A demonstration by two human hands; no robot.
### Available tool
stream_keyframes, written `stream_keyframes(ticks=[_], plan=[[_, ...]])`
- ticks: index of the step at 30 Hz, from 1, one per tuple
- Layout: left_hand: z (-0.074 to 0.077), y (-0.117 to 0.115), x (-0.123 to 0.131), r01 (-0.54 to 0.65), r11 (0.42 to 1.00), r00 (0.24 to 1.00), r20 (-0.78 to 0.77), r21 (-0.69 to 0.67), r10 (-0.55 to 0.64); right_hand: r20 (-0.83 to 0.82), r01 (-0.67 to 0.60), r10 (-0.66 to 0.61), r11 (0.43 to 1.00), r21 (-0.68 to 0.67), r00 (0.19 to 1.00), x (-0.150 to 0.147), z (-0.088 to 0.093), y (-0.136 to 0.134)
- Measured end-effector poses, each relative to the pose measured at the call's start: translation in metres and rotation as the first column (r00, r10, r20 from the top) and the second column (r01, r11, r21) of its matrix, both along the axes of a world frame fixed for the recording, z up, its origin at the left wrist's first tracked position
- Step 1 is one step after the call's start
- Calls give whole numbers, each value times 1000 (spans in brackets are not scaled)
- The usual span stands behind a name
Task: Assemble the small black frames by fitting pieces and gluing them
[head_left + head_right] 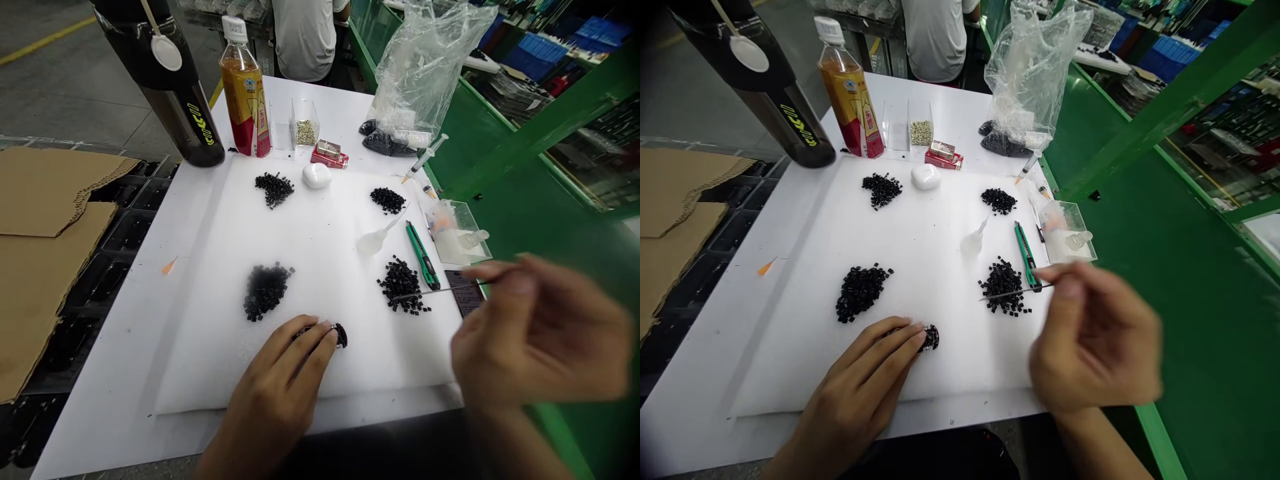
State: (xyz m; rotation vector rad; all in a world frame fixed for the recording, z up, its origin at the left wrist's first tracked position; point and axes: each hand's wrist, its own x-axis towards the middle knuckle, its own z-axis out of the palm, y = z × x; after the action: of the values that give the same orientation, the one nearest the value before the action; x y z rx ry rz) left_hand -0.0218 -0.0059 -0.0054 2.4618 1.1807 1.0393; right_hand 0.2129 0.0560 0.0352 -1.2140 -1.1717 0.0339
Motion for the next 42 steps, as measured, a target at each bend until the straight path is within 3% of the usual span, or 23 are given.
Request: stream_keyframes(ticks=[3, 5, 8, 17, 24, 33, 42], plan=[[-1, 0, 2, -28, 1000, 999, 18, 12, 28, 88, -113, 107, 992, 60, 990, -37, -20, -17], [-1, 0, 4, -43, 999, 998, 40, 4, 43, 123, -200, 196, 979, 23, 973, -45, -30, -20], [0, 1, 6, -58, 998, 996, 70, -8, 58, 191, -237, 231, 971, 12, 954, -43, -37, -19], [2, 3, 6, -48, 998, 995, 88, -34, 51, 223, -239, 234, 971, -4, 946, -44, -36, -19], [0, 1, 4, -21, 998, 993, 111, -61, 28, 136, -188, 185, 982, 10, 973, -38, -38, -21], [9, 4, 3, 26, 963, 994, 105, -270, 3, 232, -345, 333, 939, 11, 914, -35, -37, -22], [8, 0, 4, 11, 978, 993, 115, -207, 13, 247, -393, 378, 919, 15, 892, -33, -36, -24]])
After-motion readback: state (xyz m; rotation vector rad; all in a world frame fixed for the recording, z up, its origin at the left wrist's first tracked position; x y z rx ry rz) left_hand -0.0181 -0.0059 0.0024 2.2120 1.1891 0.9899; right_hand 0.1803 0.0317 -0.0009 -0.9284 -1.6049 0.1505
